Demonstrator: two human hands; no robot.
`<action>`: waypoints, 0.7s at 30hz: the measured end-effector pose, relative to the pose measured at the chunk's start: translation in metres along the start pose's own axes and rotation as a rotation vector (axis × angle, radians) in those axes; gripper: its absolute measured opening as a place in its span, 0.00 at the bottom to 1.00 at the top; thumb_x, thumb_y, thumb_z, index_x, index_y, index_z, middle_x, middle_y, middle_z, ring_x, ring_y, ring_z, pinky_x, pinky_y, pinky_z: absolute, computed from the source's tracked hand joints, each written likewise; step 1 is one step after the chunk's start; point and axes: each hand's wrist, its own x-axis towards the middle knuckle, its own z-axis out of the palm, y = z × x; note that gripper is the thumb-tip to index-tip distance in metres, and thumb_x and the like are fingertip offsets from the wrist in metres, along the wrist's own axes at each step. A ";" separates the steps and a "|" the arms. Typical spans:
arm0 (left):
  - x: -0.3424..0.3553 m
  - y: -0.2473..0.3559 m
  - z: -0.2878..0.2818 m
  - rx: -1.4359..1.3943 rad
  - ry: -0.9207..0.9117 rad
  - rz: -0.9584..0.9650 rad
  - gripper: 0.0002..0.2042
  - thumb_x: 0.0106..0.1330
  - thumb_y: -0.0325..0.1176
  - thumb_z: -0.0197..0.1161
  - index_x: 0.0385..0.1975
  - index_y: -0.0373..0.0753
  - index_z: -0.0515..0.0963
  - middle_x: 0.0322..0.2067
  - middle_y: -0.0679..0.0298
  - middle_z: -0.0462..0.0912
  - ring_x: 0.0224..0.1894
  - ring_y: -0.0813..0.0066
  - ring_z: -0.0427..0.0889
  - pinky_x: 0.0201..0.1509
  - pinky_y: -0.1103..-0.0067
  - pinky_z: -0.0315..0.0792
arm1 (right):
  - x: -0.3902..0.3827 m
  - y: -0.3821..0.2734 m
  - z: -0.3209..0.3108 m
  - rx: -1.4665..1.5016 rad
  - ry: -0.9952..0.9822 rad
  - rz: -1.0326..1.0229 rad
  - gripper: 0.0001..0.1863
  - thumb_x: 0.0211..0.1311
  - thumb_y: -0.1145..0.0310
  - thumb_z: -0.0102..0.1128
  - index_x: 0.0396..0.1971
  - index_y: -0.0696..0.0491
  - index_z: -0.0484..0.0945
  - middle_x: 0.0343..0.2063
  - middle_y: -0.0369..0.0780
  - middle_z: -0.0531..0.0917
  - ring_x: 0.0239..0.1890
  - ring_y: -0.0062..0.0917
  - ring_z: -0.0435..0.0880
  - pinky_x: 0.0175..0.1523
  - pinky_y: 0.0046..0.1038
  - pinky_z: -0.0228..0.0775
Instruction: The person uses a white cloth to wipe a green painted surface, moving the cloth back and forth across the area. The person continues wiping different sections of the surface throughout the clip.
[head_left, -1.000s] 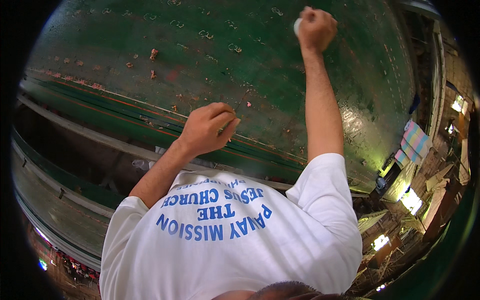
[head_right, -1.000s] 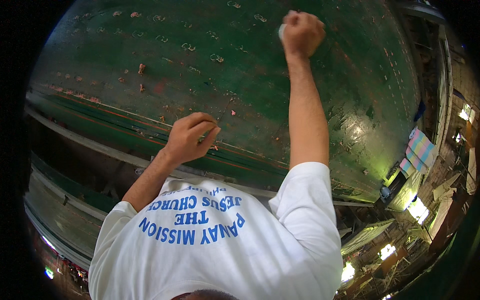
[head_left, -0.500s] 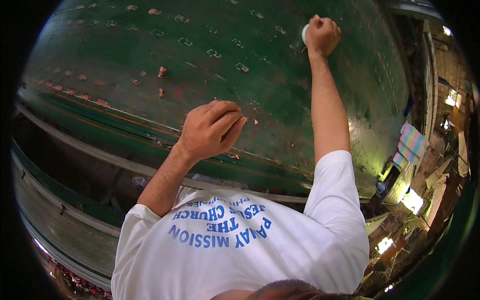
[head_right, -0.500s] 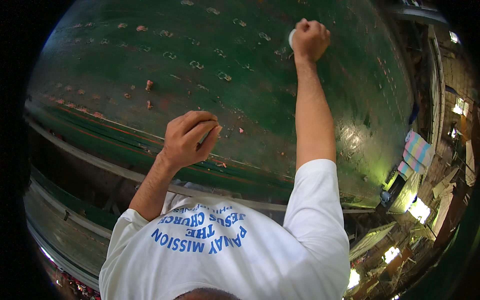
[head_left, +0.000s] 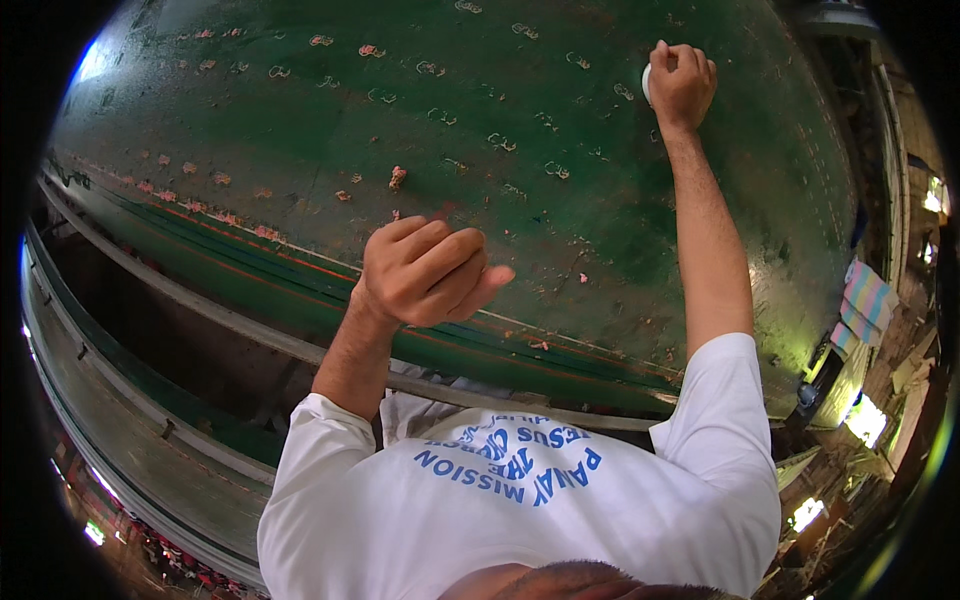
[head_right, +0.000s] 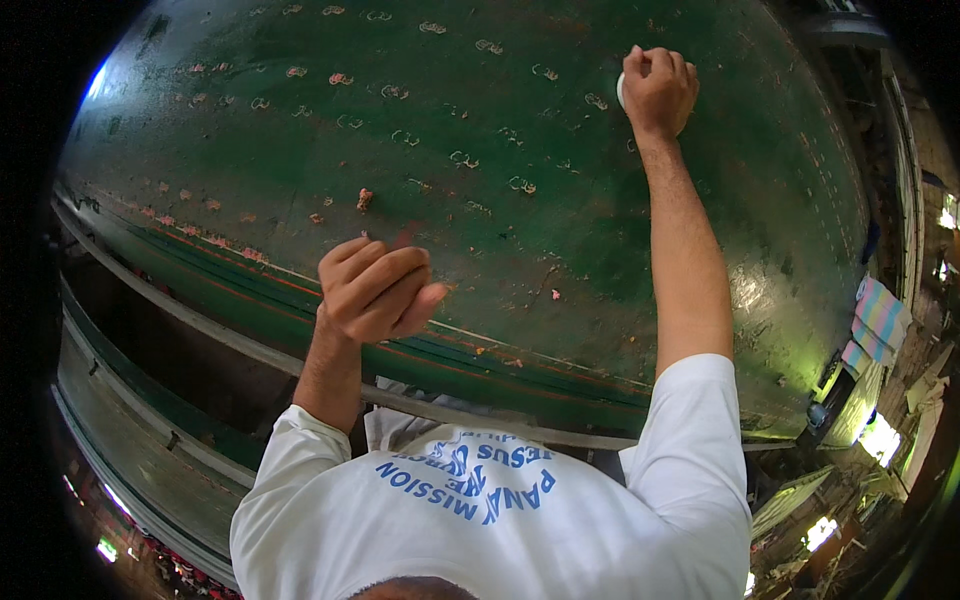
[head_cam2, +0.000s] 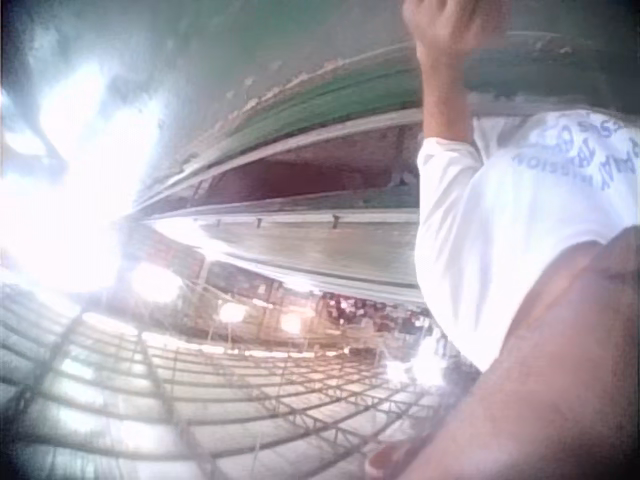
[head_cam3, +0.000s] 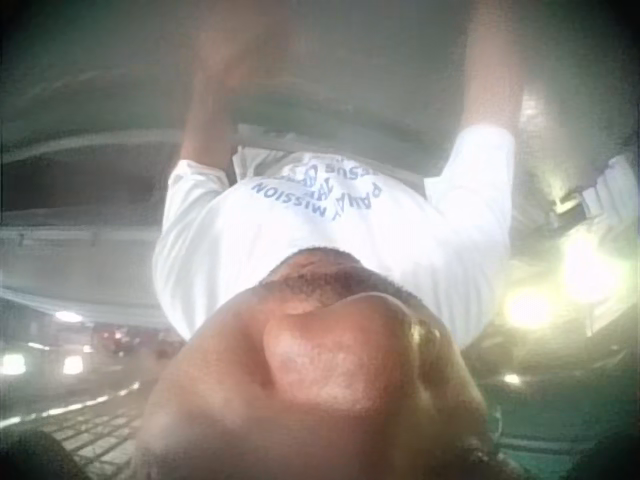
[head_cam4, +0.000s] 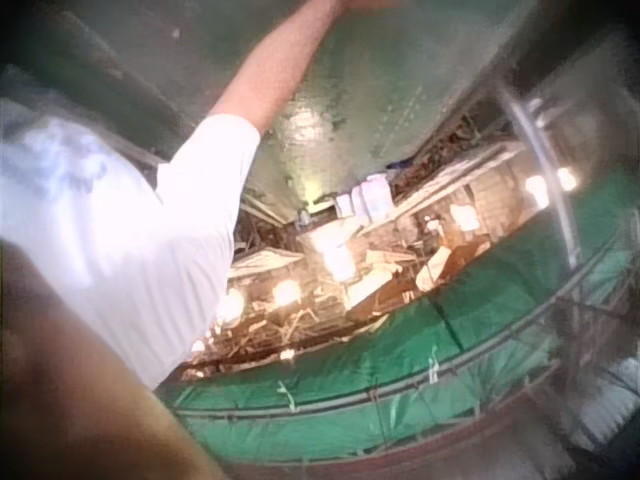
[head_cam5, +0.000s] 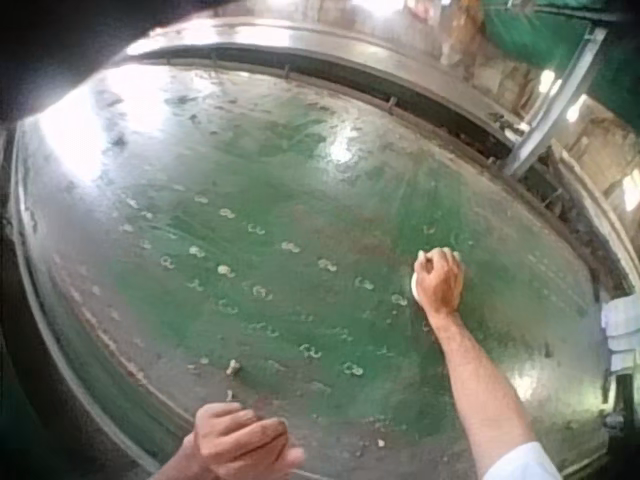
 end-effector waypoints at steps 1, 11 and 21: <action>0.002 0.003 -0.003 -0.001 0.035 -0.009 0.12 0.63 0.29 0.79 0.21 0.41 0.81 0.29 0.68 0.83 0.21 0.78 0.76 0.24 0.78 0.69 | 0.004 0.001 -0.003 0.006 0.006 -0.051 0.12 0.66 0.58 0.75 0.29 0.49 0.84 0.32 0.38 0.87 0.40 0.42 0.85 0.49 0.47 0.77; -0.011 0.006 0.011 -0.050 0.079 0.062 0.11 0.59 0.24 0.77 0.18 0.40 0.80 0.24 0.65 0.83 0.18 0.78 0.74 0.22 0.78 0.64 | -0.011 -0.086 -0.016 0.253 -0.187 -0.333 0.12 0.66 0.56 0.72 0.25 0.46 0.84 0.31 0.37 0.88 0.38 0.42 0.86 0.45 0.47 0.78; -0.013 0.009 0.026 -0.033 0.017 0.017 0.17 0.58 0.27 0.81 0.19 0.45 0.74 0.26 0.70 0.75 0.21 0.79 0.77 0.23 0.79 0.68 | -0.021 -0.089 -0.010 0.187 -0.026 -0.204 0.13 0.66 0.58 0.72 0.25 0.46 0.82 0.29 0.37 0.85 0.37 0.41 0.83 0.44 0.46 0.75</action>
